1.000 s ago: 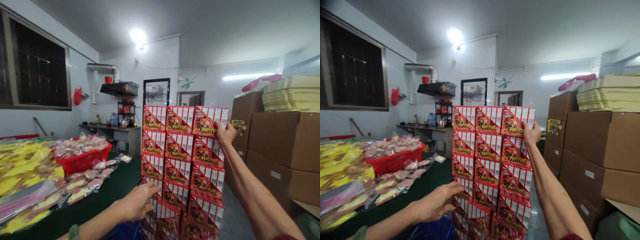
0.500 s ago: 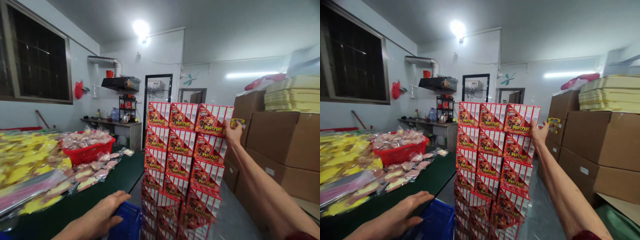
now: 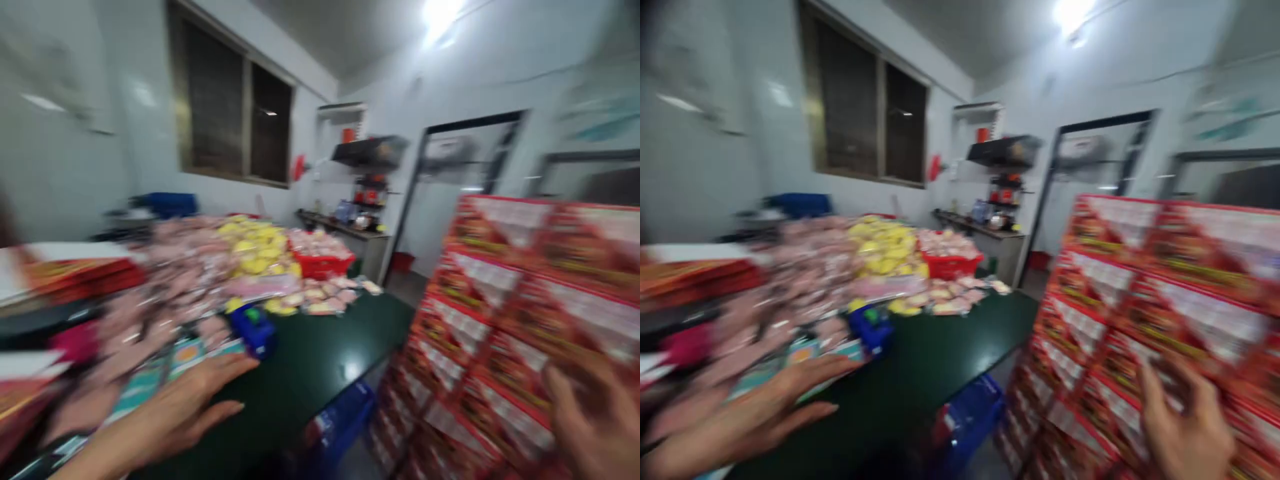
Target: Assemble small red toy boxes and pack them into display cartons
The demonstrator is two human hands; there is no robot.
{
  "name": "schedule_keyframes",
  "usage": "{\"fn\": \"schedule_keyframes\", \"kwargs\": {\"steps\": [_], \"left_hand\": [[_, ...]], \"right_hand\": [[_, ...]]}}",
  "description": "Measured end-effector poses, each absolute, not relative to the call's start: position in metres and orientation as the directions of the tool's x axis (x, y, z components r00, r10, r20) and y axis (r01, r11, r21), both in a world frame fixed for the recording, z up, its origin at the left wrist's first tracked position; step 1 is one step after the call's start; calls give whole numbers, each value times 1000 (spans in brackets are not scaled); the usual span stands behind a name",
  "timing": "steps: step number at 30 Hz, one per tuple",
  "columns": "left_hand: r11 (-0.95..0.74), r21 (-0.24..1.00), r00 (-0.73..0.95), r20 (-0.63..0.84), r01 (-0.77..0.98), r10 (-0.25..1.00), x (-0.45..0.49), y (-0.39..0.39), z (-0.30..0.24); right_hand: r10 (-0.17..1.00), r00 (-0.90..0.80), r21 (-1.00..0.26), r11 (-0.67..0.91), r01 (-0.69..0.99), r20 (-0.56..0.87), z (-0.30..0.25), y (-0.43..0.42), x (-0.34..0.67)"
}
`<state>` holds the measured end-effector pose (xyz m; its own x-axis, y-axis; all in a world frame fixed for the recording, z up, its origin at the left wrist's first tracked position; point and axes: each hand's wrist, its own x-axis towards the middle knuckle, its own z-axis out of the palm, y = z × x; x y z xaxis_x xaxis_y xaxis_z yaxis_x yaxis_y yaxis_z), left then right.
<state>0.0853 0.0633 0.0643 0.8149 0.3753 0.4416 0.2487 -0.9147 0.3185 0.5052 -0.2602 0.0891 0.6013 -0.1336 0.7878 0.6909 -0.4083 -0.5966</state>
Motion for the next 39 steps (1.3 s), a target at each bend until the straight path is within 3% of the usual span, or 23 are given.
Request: {"fn": "schedule_keyframes", "kwargs": {"steps": [1, 3, 5, 7, 10, 13, 19, 24, 28, 31, 34, 37, 39], "left_hand": [[-904, 310, 816, 411, 294, 407, 62, 56, 68], [-859, 310, 768, 393, 407, 506, 21, 45, 74], [-787, 268, 652, 447, 556, 613, -16, 41, 73], [-644, 190, 502, 480, 741, 719, -56, 42, 63], [-313, 50, 253, 472, 948, 844, -113, 44, 36], [-147, -52, 155, 412, 988, 898, -152, 47, 6], [-81, -76, 106, 442, 994, 891, -159, 47, -31], [-95, -16, 91, 479, 995, 873, -158, 41, -33], [-165, 103, 67, 620, 981, 782, -158, 31, 4], [-134, 199, -61, 743, 971, 666, -140, 20, 33], [-260, 410, -79, 648, 874, 757, -104, 7, 43], [-368, 657, -73, 542, 658, 837, -64, -6, 37], [-401, 803, 43, 427, 441, 903, -43, -13, 33]], "right_hand": [[88, 646, -584, -349, 733, 758, 62, -219, 475], [407, 629, -643, -122, 756, 663, 24, -139, 403], [663, 424, -655, 134, 743, 617, 10, -66, 324], [793, 102, -629, 389, 673, 600, 15, -2, 244], [748, -296, -555, 648, 521, 595, 37, 80, 137], [759, -466, -448, 647, 617, 454, 47, 143, 50], [848, -379, -407, 515, 754, 370, 31, 179, -50], [914, -251, -486, 386, 784, 319, 57, 190, -52], [915, -245, -565, 392, 726, 320, 100, 186, -24], [832, -384, -701, 548, 457, 400, 122, 148, 7], [699, -502, -765, 634, 108, 509, 126, 93, 41], [685, -534, -774, 627, 87, 495, 115, 55, 71], [703, -520, -779, 618, 107, 485, 105, 44, 88]]}}
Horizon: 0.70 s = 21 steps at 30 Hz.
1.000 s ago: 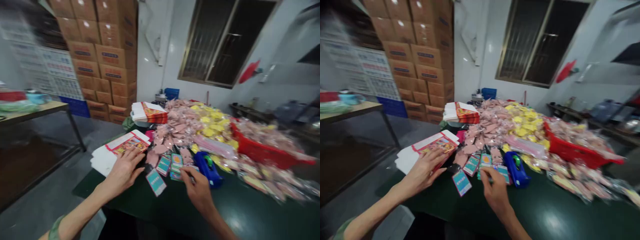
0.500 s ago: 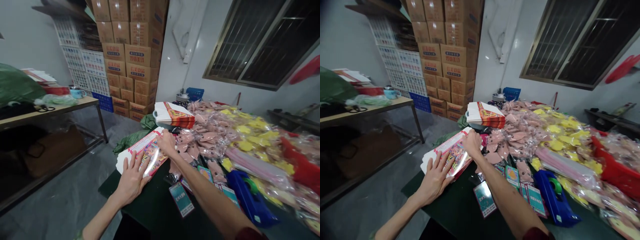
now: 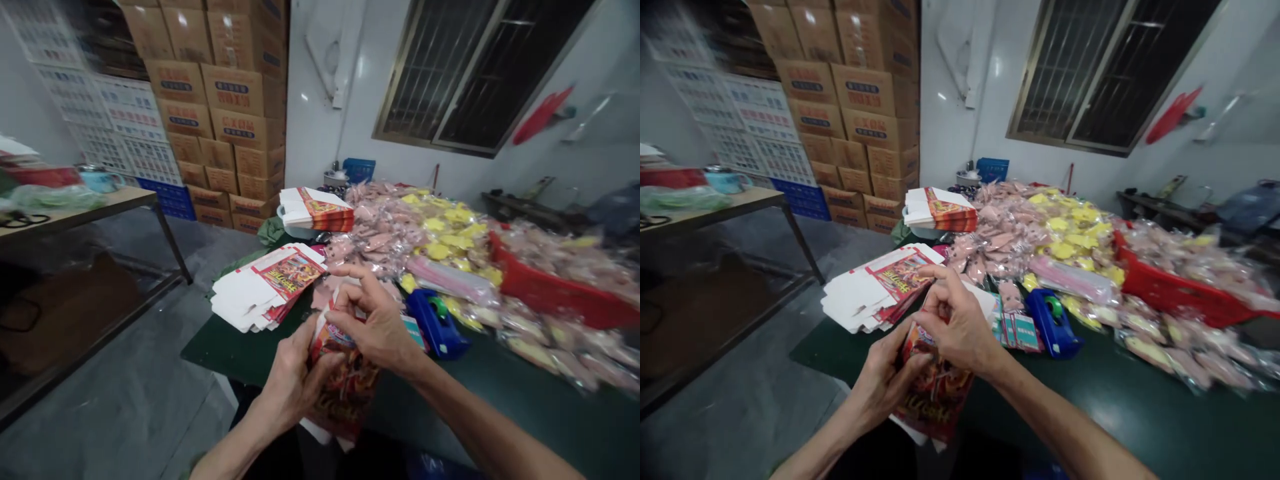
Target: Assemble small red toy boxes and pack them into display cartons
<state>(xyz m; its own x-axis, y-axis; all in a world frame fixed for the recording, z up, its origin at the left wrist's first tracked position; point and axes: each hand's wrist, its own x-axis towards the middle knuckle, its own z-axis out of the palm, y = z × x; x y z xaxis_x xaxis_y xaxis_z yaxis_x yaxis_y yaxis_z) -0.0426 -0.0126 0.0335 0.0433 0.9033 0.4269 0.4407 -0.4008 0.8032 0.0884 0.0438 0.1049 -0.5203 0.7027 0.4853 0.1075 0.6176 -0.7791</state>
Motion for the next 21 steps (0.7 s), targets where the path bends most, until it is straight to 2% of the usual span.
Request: {"fn": "schedule_keyframes", "kwargs": {"steps": [2, 3, 5, 6, 7, 8, 9, 11, 13, 14, 17, 19, 21], "left_hand": [[-321, 924, 174, 288, 208, 942, -25, -15, 31], [-257, 961, 198, 233, 106, 952, -18, -15, 31], [-147, 987, 134, 155, -70, 979, -6, -11, 29], [-114, 983, 71, 125, -141, 990, -2, -8, 27], [-102, 977, 4, 105, -189, 994, 1, -5, 26], [-114, 973, -58, 104, -203, 993, 3, -2, 24], [-146, 973, -104, 129, -177, 986, 4, 2, 21], [-249, 968, -112, 245, -21, 963, 4, 10, 15], [-332, 934, -54, 341, 133, 938, 5, 18, 7], [-349, 921, -26, 359, 174, 933, 5, 20, 2], [-342, 922, -2, 348, 184, 938, 6, 24, -11], [-355, 919, 13, 359, 173, 933, 4, 23, -15], [-394, 897, 23, 398, 200, 917, 0, 22, -16]], "right_hand": [[694, -476, -729, 668, 147, 540, 98, 38, 106], [665, -436, -659, 727, 192, 607, 96, 35, 115], [537, -328, -427, 833, 351, 778, 95, 27, 133], [457, -249, -318, 836, 447, 854, 95, 23, 143], [400, -154, -265, 805, 531, 904, 93, 18, 152], [384, -47, -287, 760, 584, 922, 90, 15, 160], [418, 64, -370, 710, 599, 906, 84, 13, 167], [593, 201, -598, 610, 520, 779, 66, 16, 177], [773, 176, -772, 527, 355, 609, 43, 27, 179], [825, 143, -825, 502, 259, 547, 32, 33, 178], [853, 128, -861, 508, 17, 506, 7, 43, 172], [802, 179, -816, 577, 18, 570, 0, 41, 170], [730, 200, -756, 642, 125, 654, -1, 37, 171]]}}
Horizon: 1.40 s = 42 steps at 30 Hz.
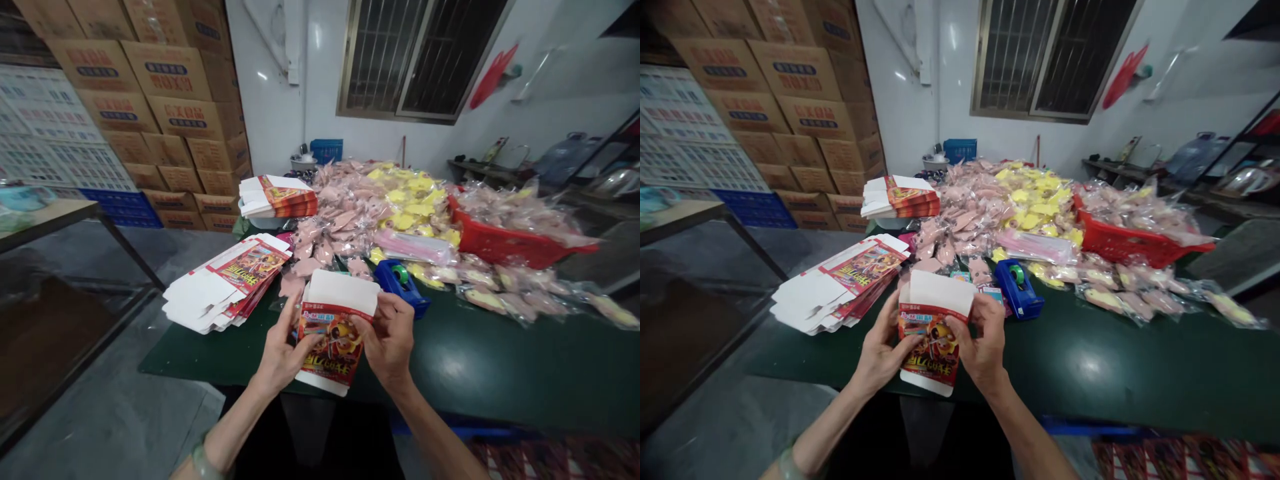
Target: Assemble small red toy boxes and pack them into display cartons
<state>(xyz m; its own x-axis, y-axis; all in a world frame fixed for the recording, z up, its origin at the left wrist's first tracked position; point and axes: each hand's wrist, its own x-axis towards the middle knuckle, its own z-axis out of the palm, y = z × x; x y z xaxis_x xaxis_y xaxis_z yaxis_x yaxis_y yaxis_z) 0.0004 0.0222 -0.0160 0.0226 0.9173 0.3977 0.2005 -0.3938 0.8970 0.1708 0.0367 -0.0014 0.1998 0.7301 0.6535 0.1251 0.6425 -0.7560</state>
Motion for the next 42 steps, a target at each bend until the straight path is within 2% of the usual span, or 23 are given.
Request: {"fn": "schedule_keyframes", "kwargs": {"steps": [4, 6, 8, 11, 14, 17, 19, 21, 22, 26, 28, 31, 33, 36, 39, 42], "left_hand": [[-497, 794, 56, 512, 350, 857, -9, 27, -15], [-538, 764, 78, 549, 357, 832, -11, 29, -14], [-583, 736, 47, 607, 344, 794, -10, 28, -11], [-628, 682, -68, 696, 375, 715, -2, 25, -2], [-581, 719, -142, 667, 382, 732, 11, 24, 9], [-490, 855, -205, 516, 169, 831, 21, 28, 14], [-413, 910, -170, 402, -38, 900, 23, 32, 15], [-361, 922, -81, 352, -141, 932, 23, 35, 18], [-359, 924, -49, 356, -128, 933, 23, 36, 20], [-520, 853, -43, 521, 39, 852, 22, 35, 26], [-579, 813, -32, 581, 58, 813, 20, 33, 26], [-553, 833, 73, 552, -14, 830, 11, 31, 24], [-515, 856, 204, 512, -45, 834, 3, 28, 26], [-508, 858, 295, 468, 74, 833, -5, 27, 34], [-533, 810, 295, 461, 247, 837, -6, 28, 43], [-588, 761, 301, 513, 275, 804, 0, 29, 45]], "right_hand": [[578, 87, -557, 720, 413, 812, 6, 35, 176], [535, -16, -467, 751, 467, 845, 10, 37, 178], [535, -73, -445, 764, 468, 842, 15, 36, 179], [613, -74, -514, 718, 469, 787, 20, 30, 181], [746, -40, -664, 614, 426, 665, 23, 25, 186], [861, -15, -836, 499, 229, 509, 24, 26, 195], [900, -99, -891, 435, 128, 424, 24, 30, 200], [899, -182, -890, 427, 158, 399, 25, 33, 204], [889, -182, -872, 451, 193, 420, 25, 34, 206], [836, -93, -808, 547, 219, 541, 27, 36, 211], [842, -180, -824, 537, 181, 509, 31, 35, 215], [826, -330, -839, 524, 150, 457, 37, 34, 221], [836, -296, -838, 520, 163, 461, 40, 32, 223], [863, -198, -838, 501, 216, 464, 41, 30, 220], [869, -205, -824, 493, 278, 450, 41, 26, 219], [857, -186, -793, 516, 324, 481, 41, 21, 218]]}}
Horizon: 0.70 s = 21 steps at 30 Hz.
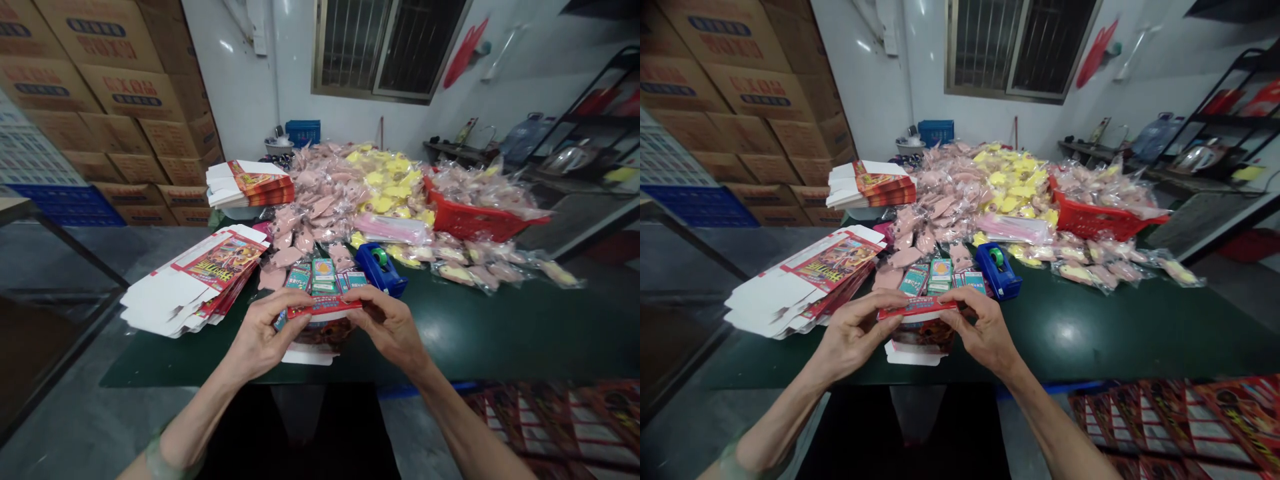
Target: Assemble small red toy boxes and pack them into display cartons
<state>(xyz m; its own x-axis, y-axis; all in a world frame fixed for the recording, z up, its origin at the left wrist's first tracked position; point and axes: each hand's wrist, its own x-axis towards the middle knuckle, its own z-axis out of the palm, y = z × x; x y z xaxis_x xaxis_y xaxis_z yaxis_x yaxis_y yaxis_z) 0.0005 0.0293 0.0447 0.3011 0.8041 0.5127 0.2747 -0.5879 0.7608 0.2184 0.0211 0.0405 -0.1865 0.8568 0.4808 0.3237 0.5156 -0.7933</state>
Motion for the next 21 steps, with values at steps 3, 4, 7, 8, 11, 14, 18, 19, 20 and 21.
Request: {"fn": "schedule_keyframes", "kwargs": {"steps": [3, 4, 7, 8, 11, 14, 18, 19, 20, 21], "left_hand": [[-600, 770, 163, 578, 216, 800, 13, 27, 39], [-599, 775, 95, 593, 203, 799, 18, 25, 36], [-613, 760, -94, 641, 215, 762, 32, 20, 28], [-624, 749, -135, 657, 223, 741, 35, 20, 27], [-660, 726, -103, 684, 196, 722, 35, 21, 30], [-671, 728, 156, 653, 139, 741, 21, 27, 43], [-662, 726, 428, 545, 189, 721, 0, 32, 61], [-673, 710, 449, 543, 205, 710, -2, 32, 63], [-693, 687, 453, 558, 218, 695, -4, 31, 64], [-720, 656, 444, 588, 227, 676, -5, 30, 64]], "right_hand": [[819, -158, -750, 570, 335, 552, 39, 18, 216], [804, -148, -738, 590, 328, 576, 39, 17, 215], [770, -133, -713, 631, 305, 624, 40, 14, 212], [765, -139, -708, 637, 303, 629, 41, 13, 212], [777, -178, -710, 626, 322, 604, 46, 10, 215], [789, -211, -711, 613, 344, 577, 52, 9, 219], [755, -262, -657, 653, 377, 601, 57, 9, 218], [740, -273, -637, 669, 382, 614, 57, 9, 217], [725, -282, -617, 685, 386, 628, 57, 9, 216], [710, -288, -599, 700, 390, 642, 56, 9, 215]]}}
